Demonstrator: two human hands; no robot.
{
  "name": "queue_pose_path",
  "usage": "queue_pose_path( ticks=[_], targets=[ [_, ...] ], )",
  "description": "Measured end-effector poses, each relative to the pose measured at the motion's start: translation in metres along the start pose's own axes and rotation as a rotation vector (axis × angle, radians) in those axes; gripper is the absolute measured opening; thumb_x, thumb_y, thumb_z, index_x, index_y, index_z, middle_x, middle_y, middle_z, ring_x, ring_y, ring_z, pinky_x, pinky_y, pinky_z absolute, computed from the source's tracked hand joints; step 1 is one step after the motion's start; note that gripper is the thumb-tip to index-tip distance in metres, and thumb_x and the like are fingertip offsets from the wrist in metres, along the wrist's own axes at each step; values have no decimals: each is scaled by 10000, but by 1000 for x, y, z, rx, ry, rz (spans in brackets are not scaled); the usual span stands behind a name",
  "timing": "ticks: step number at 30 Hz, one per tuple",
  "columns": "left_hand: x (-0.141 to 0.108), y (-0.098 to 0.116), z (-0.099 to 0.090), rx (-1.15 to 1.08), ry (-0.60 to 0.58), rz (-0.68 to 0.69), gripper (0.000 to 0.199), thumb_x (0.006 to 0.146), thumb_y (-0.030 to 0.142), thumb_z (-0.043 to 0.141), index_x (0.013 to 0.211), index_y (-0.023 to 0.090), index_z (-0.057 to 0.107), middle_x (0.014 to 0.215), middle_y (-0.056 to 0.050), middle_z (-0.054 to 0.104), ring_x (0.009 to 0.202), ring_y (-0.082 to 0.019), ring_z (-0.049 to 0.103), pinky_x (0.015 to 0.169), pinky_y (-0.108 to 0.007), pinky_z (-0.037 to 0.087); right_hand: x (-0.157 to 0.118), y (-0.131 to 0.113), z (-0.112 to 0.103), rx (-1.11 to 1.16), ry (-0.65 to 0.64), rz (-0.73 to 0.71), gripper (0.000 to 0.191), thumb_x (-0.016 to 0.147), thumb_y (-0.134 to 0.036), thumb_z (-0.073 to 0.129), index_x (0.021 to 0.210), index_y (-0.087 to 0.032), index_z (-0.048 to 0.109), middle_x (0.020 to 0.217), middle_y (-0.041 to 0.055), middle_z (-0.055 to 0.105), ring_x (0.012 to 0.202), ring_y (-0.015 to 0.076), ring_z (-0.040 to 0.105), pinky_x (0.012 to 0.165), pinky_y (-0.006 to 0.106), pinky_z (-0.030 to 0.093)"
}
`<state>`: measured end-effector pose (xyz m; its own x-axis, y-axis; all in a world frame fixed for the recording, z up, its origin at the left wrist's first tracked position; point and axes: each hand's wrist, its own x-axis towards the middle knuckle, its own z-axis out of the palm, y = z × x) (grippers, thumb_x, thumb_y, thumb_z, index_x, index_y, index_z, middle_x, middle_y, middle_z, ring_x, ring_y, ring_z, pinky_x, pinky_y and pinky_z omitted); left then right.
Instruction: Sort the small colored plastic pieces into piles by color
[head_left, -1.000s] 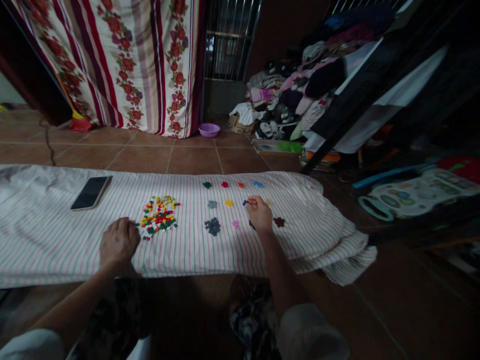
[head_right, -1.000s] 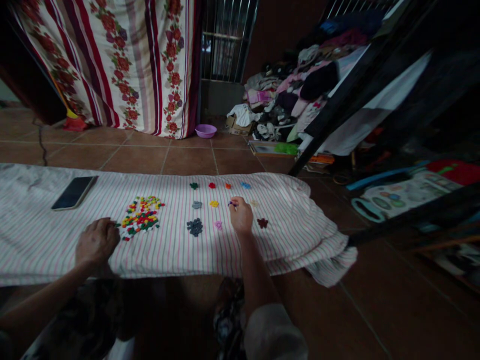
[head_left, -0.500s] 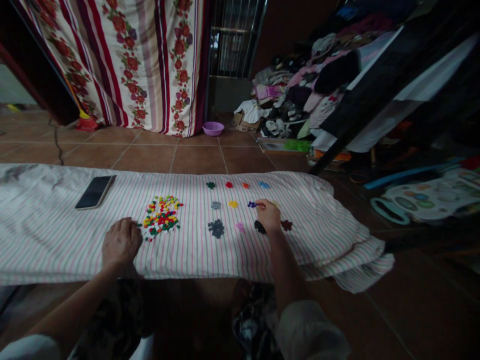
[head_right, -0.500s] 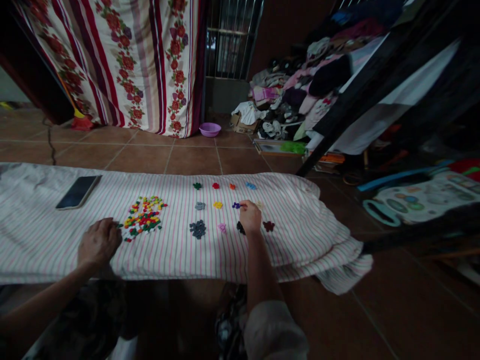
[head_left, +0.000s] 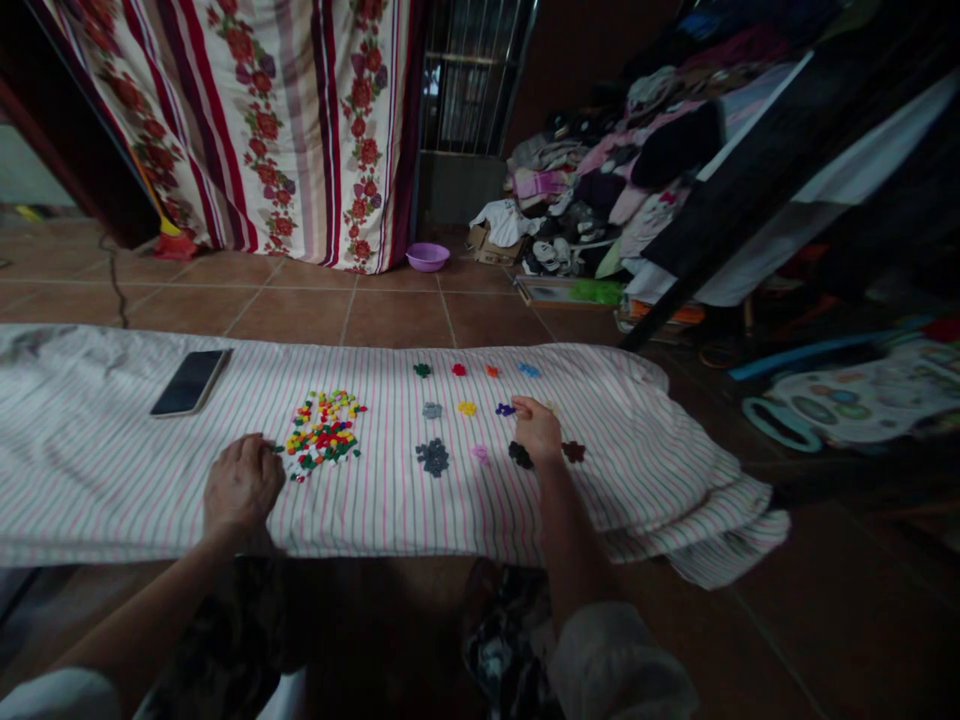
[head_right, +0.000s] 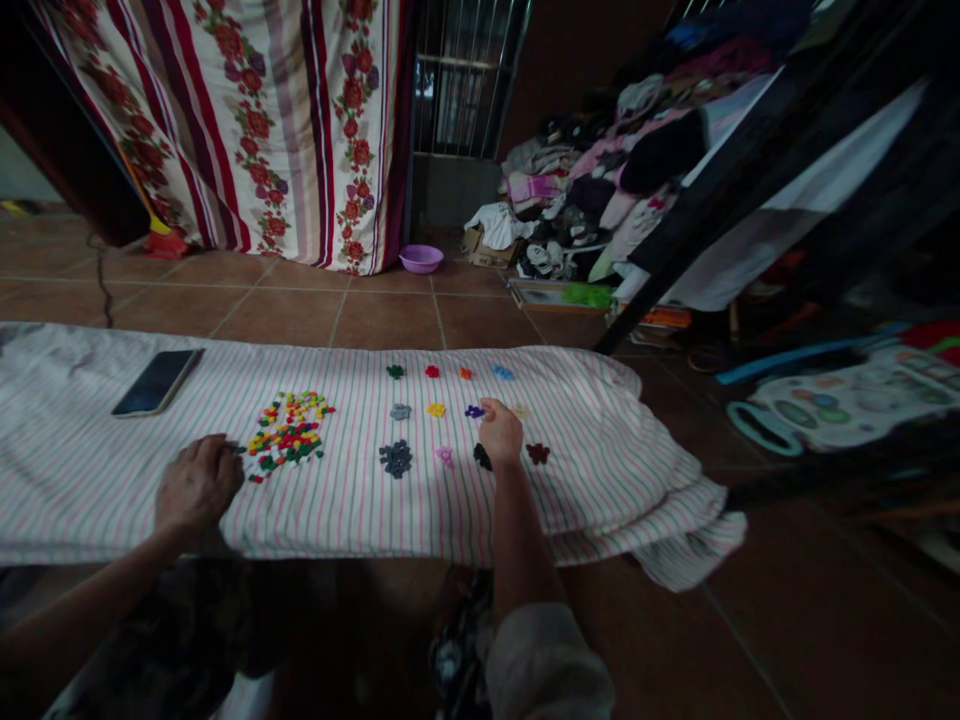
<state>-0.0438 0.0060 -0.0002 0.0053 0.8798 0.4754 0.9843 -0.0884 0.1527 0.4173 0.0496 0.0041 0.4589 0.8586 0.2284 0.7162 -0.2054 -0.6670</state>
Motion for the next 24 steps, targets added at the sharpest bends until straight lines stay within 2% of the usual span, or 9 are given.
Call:
queue_pose_path(
  ticks=[9, 14, 24],
  targets=[
    [1, 1, -1, 13, -22, -2, 205, 834, 314, 383, 880, 195, 543, 932, -121, 628, 886, -271, 560, 778, -400, 424, 3, 3, 3, 61, -6, 12, 369, 772, -126, 427, 982, -203, 720, 969, 51, 743, 961, 174, 673, 936, 312, 496],
    [2, 3, -1, 16, -1, -18, 195, 856, 297, 377, 904, 193, 534, 937, -112, 626, 899, -260, 562, 794, -392, 425, 5, 6, 8, 119, 5, 12, 387, 758, -143, 427, 1019, -178, 710, 1003, 79, 738, 979, 202, 675, 930, 360, 506],
    [2, 6, -1, 17, 12, -58, 177, 848, 267, 408, 926, 189, 547, 952, -114, 631, 922, -260, 566, 817, -393, 422, 4, -1, 2, 25, -2, 16, 373, 793, -152, 424, 1028, -183, 713, 975, 82, 739, 932, 206, 679, 911, 349, 499]
  ],
)
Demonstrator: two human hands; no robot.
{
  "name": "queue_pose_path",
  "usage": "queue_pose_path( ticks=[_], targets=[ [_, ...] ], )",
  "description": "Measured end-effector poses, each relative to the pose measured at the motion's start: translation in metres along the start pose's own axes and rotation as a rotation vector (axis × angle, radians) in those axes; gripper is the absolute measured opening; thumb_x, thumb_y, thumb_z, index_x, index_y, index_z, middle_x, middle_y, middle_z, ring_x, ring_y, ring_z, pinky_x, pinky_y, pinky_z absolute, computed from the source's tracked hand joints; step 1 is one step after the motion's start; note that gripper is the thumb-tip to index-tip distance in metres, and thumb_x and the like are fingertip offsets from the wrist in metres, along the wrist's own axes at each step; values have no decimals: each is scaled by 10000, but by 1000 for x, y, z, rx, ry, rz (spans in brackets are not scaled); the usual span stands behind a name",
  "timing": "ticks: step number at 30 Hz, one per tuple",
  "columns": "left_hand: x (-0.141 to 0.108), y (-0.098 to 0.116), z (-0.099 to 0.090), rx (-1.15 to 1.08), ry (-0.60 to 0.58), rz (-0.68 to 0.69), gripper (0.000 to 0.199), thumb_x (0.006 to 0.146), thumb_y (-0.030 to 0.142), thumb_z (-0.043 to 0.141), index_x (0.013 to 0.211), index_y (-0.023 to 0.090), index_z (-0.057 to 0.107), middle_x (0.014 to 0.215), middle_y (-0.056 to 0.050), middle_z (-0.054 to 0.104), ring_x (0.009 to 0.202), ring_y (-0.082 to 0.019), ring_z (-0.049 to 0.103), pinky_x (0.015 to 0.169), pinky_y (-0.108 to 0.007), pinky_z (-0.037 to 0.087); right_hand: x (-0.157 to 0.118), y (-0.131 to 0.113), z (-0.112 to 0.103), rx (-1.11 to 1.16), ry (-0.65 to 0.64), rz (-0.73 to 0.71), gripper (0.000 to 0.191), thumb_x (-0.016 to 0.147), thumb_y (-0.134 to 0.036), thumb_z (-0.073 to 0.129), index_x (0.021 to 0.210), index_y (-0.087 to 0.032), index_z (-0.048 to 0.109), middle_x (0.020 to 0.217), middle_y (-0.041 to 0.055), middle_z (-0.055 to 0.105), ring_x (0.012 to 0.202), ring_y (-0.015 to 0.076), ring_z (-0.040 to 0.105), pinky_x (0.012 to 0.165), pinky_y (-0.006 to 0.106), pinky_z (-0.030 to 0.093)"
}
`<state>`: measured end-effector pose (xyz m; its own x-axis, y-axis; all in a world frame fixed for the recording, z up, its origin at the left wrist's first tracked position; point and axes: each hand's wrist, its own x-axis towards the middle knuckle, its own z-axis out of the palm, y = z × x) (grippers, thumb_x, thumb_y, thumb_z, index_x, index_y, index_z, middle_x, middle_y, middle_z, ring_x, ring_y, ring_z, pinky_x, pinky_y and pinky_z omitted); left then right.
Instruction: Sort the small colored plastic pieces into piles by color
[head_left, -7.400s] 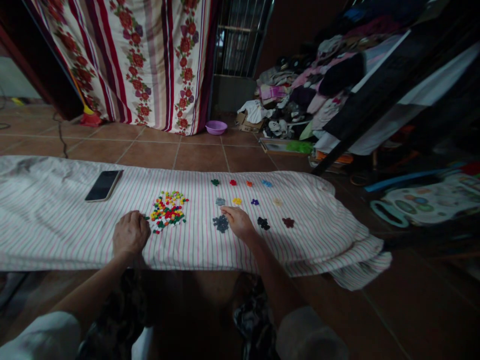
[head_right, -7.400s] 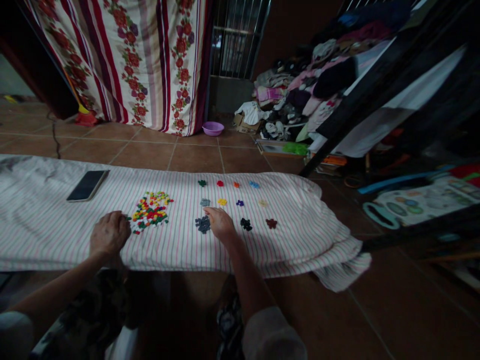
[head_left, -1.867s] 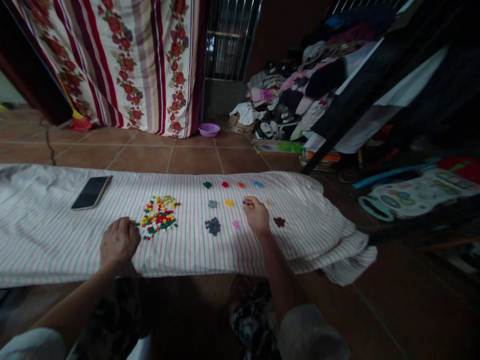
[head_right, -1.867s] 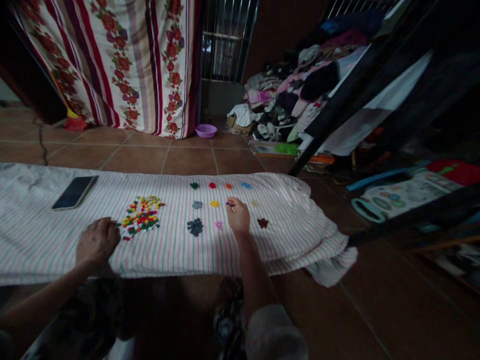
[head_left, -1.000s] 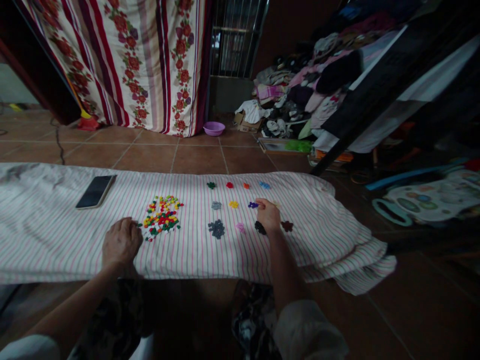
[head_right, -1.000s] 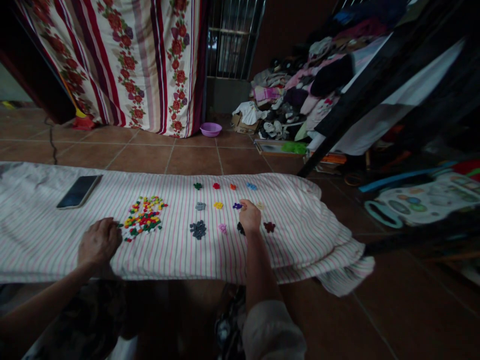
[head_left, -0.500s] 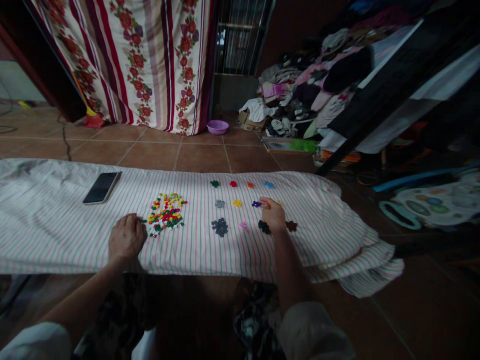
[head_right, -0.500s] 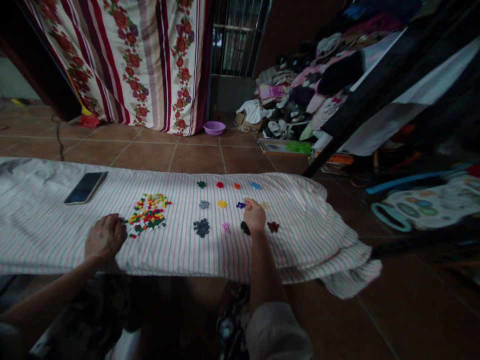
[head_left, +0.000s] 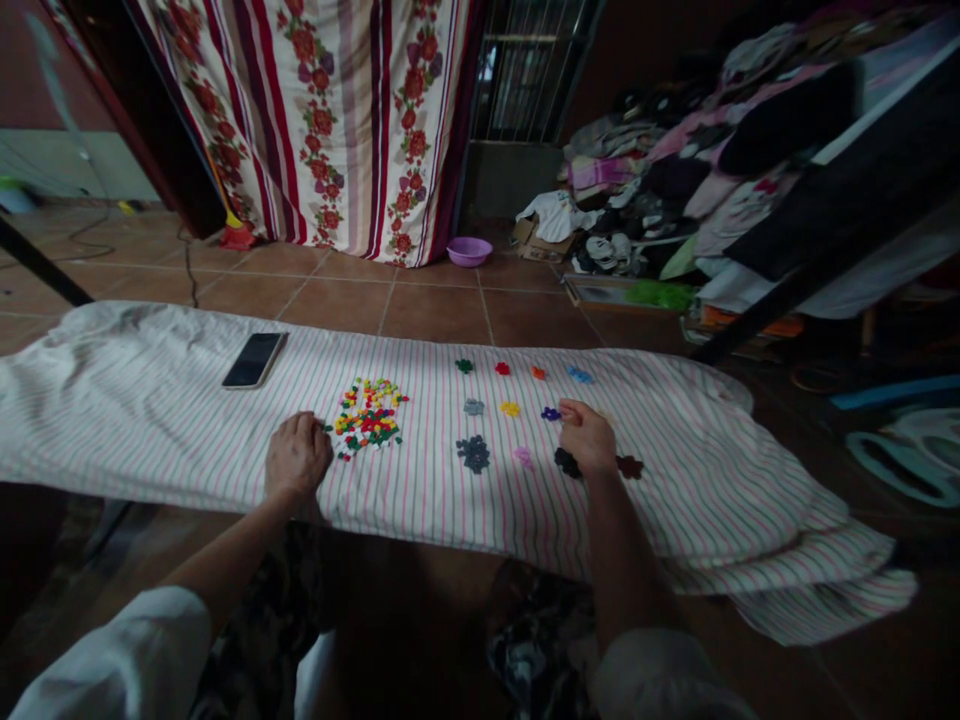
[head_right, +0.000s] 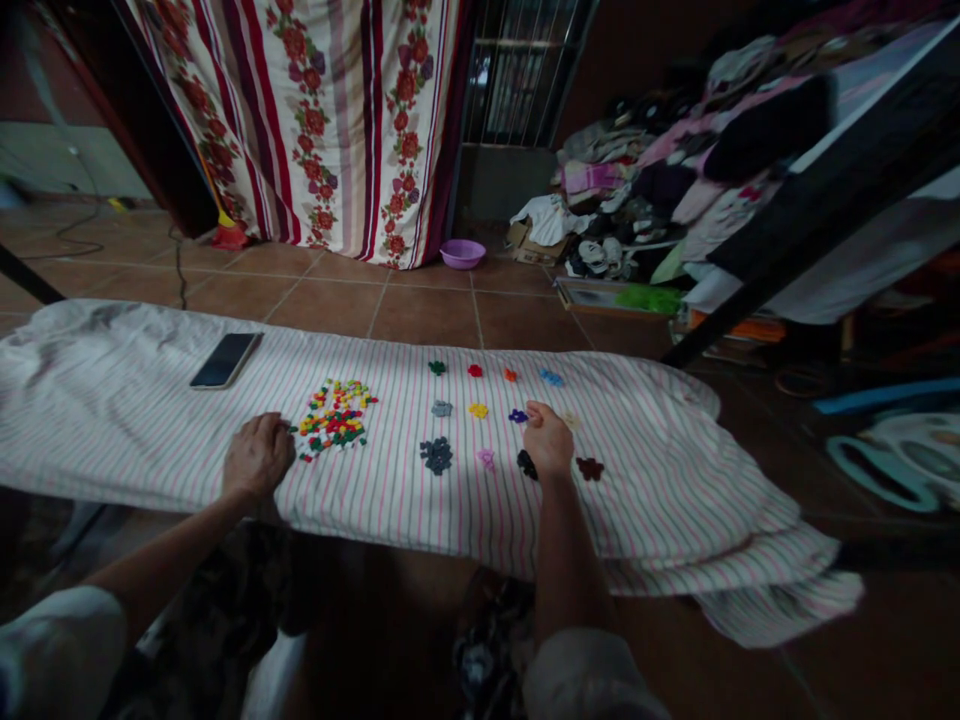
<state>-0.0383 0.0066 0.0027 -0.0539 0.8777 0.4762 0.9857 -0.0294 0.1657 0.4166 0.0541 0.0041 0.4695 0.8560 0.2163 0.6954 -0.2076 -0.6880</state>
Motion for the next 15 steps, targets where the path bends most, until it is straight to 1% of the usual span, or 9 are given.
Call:
queue_pose_path(
  ticks=[5, 8, 10, 12, 14, 15],
  targets=[
    [-1, -1, 2, -9, -19, 17, 151, 843, 264, 418, 911, 196, 535, 1007, -123, 628, 965, -268, 562, 827, -393, 420, -3, -11, -7, -188, 4, 17, 394, 786, -135, 442, 1062, -184, 719, 1035, 101, 718, 974, 234, 649, 888, 351, 484],
    [-2, -1, 3, -23, -12, 19, 127, 838, 259, 426, 885, 203, 530, 1009, -125, 623, 978, -269, 560, 836, -399, 417, -5, -18, -10, -266, 26, 26, 382, 796, -155, 447, 1055, -188, 724, 1017, 112, 711, 925, 238, 642, 853, 353, 476],
    [-2, -1, 3, -28, -9, 18, 119, 833, 255, 432, 881, 207, 530, 1002, -123, 623, 975, -270, 560, 837, -404, 416, -6, -24, -10, -262, 65, 4, 369, 802, -180, 450, 1047, -183, 725, 985, 115, 708, 893, 234, 636, 836, 351, 470],
    [-2, -1, 2, -22, -13, 12, 126, 834, 256, 430, 889, 206, 531, 998, -121, 625, 967, -272, 560, 836, -407, 417, -8, -34, -7, -220, 100, -47, 357, 806, -209, 453, 1040, -178, 721, 950, 107, 704, 874, 228, 628, 829, 344, 468],
    [-1, 0, 1, -12, -23, 6, 136, 841, 261, 419, 896, 202, 530, 993, -120, 627, 964, -274, 560, 836, -406, 419, -13, -49, 1, -152, 90, -108, 338, 808, -235, 465, 1027, -176, 716, 926, 95, 699, 860, 221, 624, 825, 336, 472],
    [-1, 0, 1, -8, -27, 4, 143, 846, 263, 413, 900, 199, 529, 990, -121, 627, 962, -274, 560, 835, -404, 421, -16, -58, 7, -115, 62, -140, 323, 808, -245, 475, 1015, -177, 714, 919, 92, 696, 853, 219, 623, 822, 334, 476]
  ],
)
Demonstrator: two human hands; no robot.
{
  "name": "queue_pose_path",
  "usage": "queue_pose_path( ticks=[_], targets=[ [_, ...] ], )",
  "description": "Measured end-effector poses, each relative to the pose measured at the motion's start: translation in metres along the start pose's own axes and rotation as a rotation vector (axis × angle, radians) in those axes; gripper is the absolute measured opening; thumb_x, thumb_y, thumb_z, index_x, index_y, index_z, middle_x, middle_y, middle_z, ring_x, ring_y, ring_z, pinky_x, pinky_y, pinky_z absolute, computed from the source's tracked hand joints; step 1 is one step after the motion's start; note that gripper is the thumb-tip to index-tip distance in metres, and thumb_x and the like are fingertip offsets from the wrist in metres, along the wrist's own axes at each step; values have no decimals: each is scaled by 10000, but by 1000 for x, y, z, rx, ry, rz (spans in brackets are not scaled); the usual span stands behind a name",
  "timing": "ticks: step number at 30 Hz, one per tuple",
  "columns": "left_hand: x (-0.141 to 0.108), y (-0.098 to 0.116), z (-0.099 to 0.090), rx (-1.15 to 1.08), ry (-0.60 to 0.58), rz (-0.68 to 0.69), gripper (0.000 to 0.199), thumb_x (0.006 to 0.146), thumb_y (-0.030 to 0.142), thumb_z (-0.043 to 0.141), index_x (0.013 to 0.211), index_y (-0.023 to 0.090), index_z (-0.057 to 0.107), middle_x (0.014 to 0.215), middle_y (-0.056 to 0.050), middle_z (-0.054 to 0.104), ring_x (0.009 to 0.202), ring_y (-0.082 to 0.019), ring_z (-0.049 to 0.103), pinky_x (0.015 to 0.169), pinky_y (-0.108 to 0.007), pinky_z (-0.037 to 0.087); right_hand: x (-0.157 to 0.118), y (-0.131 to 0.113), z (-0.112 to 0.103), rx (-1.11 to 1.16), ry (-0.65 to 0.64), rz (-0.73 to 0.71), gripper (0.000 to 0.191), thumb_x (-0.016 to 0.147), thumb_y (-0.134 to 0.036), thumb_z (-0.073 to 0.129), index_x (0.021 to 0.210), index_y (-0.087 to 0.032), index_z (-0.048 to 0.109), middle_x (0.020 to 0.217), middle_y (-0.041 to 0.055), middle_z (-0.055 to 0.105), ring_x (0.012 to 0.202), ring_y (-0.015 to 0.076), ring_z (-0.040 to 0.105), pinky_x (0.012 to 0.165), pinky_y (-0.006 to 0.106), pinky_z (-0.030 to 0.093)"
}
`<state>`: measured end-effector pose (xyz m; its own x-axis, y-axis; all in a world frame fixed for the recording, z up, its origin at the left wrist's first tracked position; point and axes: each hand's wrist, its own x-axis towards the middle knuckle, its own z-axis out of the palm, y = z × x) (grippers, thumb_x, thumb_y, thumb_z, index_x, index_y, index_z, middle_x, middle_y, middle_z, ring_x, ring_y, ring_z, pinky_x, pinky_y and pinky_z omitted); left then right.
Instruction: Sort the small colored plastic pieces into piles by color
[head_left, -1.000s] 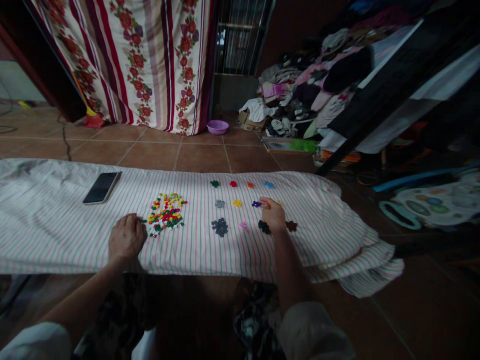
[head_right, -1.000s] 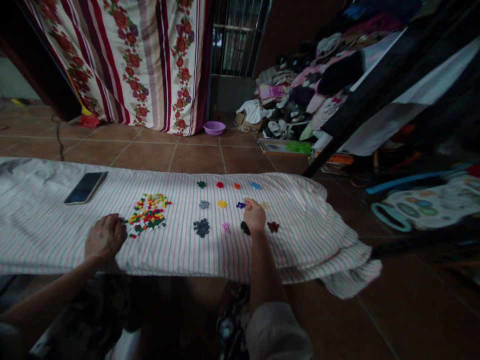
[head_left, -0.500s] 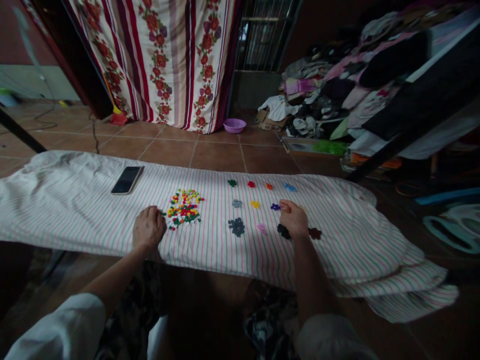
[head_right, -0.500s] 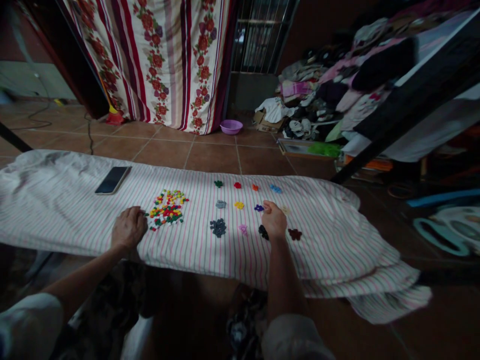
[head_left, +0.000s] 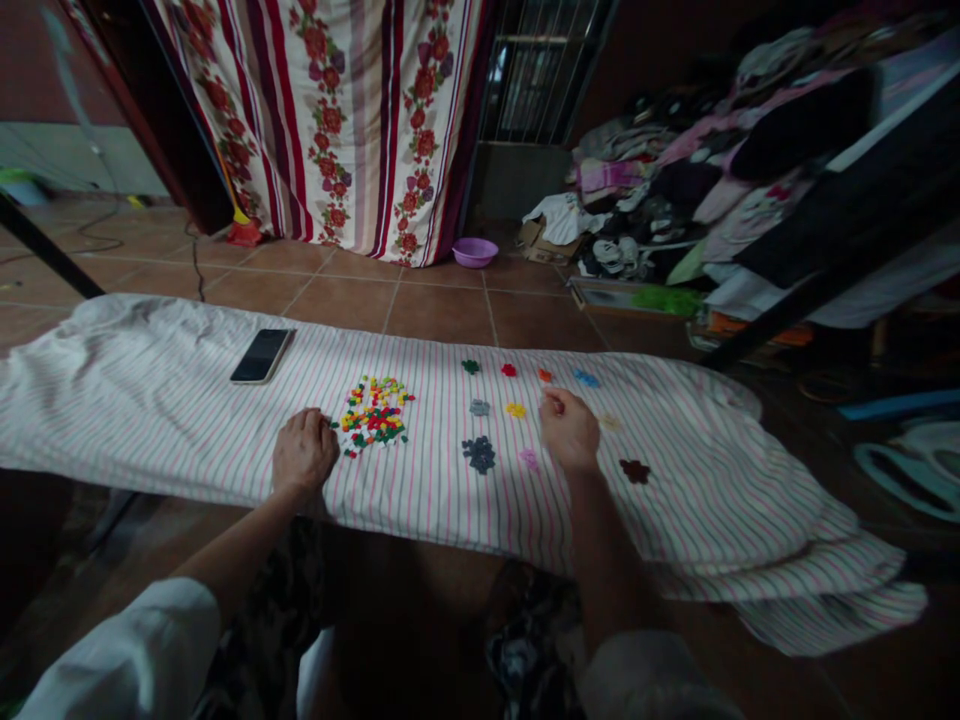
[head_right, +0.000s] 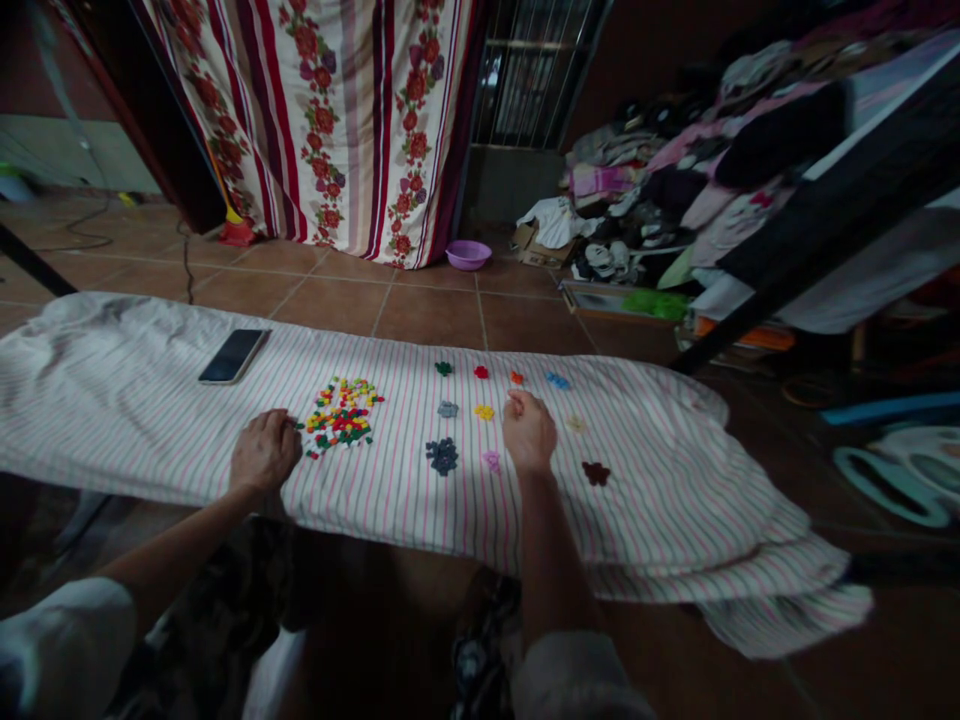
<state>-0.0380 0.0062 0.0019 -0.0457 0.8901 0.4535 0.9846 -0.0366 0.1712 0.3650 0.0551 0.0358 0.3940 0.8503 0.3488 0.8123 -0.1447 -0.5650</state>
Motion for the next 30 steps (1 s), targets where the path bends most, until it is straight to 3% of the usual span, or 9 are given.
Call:
queue_pose_path(
  ticks=[6, 13, 19, 30],
  targets=[
    [0, 1, 0, -15, 22, -22, 169, 857, 266, 402, 935, 193, 533, 958, -112, 628, 939, -265, 569, 827, -397, 427, -32, -68, 41, 272, -231, -395, 276, 855, -190, 449, 959, -210, 704, 959, 65, 666, 884, 189, 613, 840, 317, 487],
    [1, 1, 0, -17, 10, -32, 177, 859, 257, 412, 962, 181, 535, 981, -123, 631, 969, -268, 568, 845, -397, 429, -73, -126, 70, 250, -465, -728, 245, 913, -174, 501, 967, -255, 726, 1059, 56, 623, 1042, 206, 524, 927, 362, 452],
    [0, 3, -3, -39, 10, -16, 150, 856, 246, 412, 930, 191, 530, 962, -122, 628, 954, -268, 563, 844, -406, 427, -83, -140, 84, 174, -503, -783, 221, 926, -202, 521, 968, -258, 730, 1099, 64, 588, 1073, 217, 486, 948, 375, 432],
    [1, 3, -3, -33, -6, -30, 149, 865, 246, 409, 939, 186, 525, 977, -125, 624, 957, -270, 551, 855, -404, 427, -79, -144, 95, 178, -474, -703, 186, 902, -182, 548, 954, -231, 720, 1059, 68, 602, 1052, 223, 491, 942, 371, 437]
  ],
)
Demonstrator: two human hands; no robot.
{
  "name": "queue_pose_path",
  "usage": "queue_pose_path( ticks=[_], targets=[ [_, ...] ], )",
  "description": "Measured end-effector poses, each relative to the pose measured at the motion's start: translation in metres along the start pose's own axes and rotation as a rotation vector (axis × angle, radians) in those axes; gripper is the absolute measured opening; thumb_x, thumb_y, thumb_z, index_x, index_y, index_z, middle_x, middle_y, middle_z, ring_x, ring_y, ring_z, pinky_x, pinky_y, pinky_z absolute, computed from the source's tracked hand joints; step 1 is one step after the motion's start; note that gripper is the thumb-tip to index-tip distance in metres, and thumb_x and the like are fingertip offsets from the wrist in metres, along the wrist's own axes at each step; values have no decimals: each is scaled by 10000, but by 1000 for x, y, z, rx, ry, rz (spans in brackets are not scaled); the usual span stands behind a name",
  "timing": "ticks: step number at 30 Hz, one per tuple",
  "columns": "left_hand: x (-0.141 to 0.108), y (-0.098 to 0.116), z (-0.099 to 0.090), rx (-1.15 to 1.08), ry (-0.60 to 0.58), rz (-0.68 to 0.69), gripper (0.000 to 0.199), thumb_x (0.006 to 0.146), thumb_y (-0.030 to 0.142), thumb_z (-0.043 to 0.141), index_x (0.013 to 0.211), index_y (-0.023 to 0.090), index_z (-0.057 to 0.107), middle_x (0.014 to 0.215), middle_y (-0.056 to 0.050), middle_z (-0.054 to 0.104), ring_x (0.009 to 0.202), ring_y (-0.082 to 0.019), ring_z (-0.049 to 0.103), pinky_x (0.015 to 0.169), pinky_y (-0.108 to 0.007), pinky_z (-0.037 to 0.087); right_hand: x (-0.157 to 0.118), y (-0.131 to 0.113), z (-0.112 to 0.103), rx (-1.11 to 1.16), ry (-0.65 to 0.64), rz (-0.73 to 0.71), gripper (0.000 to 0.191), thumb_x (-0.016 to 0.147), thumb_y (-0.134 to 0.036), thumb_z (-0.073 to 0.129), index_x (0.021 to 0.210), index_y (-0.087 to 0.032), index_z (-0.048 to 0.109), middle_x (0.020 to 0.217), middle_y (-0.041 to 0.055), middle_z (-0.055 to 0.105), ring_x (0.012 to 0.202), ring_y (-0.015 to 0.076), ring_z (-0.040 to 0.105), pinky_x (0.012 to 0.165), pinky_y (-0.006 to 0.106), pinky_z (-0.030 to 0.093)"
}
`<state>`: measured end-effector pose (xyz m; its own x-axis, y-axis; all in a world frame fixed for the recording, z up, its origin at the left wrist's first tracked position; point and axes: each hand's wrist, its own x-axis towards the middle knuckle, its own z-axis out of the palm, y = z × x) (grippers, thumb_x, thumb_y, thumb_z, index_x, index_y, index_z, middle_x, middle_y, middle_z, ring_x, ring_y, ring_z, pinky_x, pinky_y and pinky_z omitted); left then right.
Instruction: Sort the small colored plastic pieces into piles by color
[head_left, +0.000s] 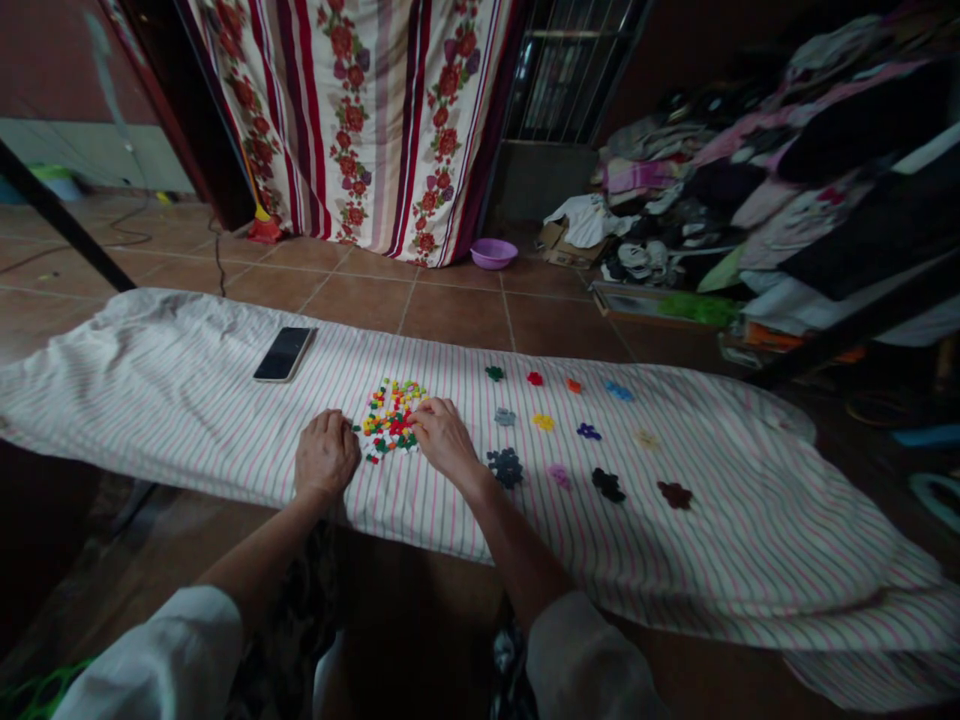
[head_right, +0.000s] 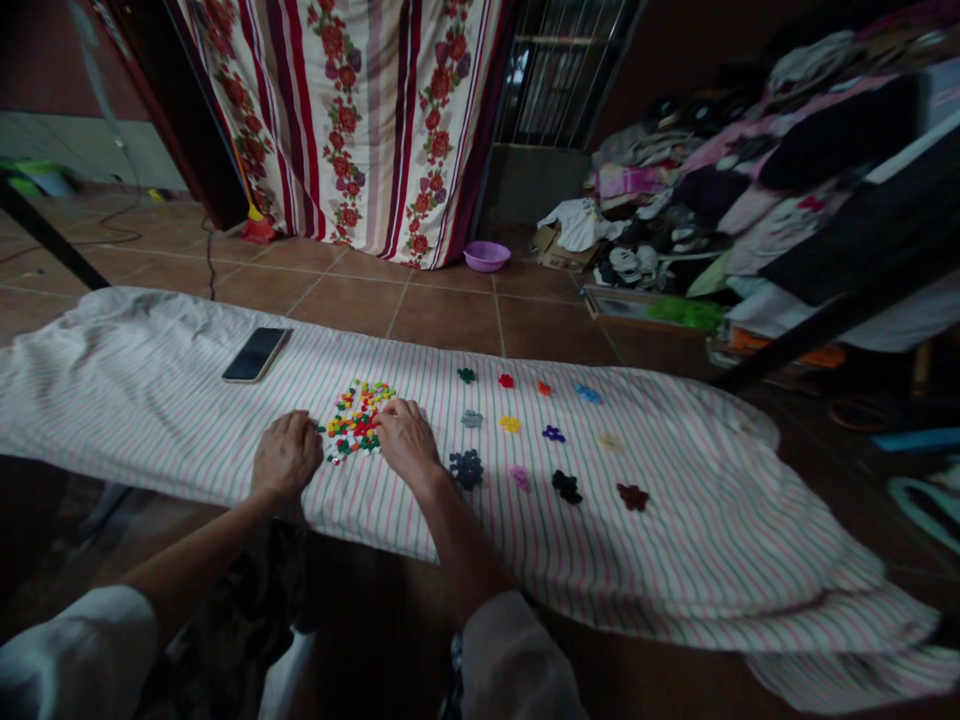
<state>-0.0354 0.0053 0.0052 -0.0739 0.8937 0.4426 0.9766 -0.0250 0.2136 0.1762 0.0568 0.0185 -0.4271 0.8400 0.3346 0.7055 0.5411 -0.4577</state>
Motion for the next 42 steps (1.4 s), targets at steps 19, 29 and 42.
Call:
queue_pose_path(
  ticks=[19, 29, 42],
  targets=[
    [0, -1, 3, 33, 30, 13, 137, 867, 234, 420, 942, 183, 523, 970, -117, 625, 954, -261, 561, 848, -390, 433, 11, -11, 1, -37, -30, 83, 149, 880, -157, 548, 920, -209, 682, 1052, 65, 632, 1061, 209, 505, 937, 335, 430],
    [-1, -1, 3, 46, 34, 11, 151, 869, 248, 418, 949, 181, 526, 964, -109, 629, 941, -259, 561, 828, -386, 436, 9, -12, -2, 10, -12, 42, 139, 908, -149, 520, 929, -204, 646, 960, 38, 680, 943, 177, 576, 850, 281, 426],
    [-2, -4, 5, 32, 66, 35, 122, 869, 249, 425, 913, 194, 524, 984, -98, 635, 958, -262, 569, 843, -388, 443, 2, -6, -11, 34, 31, 57, 148, 907, -176, 525, 972, -235, 645, 960, 17, 698, 924, 164, 602, 836, 268, 438]
  ],
)
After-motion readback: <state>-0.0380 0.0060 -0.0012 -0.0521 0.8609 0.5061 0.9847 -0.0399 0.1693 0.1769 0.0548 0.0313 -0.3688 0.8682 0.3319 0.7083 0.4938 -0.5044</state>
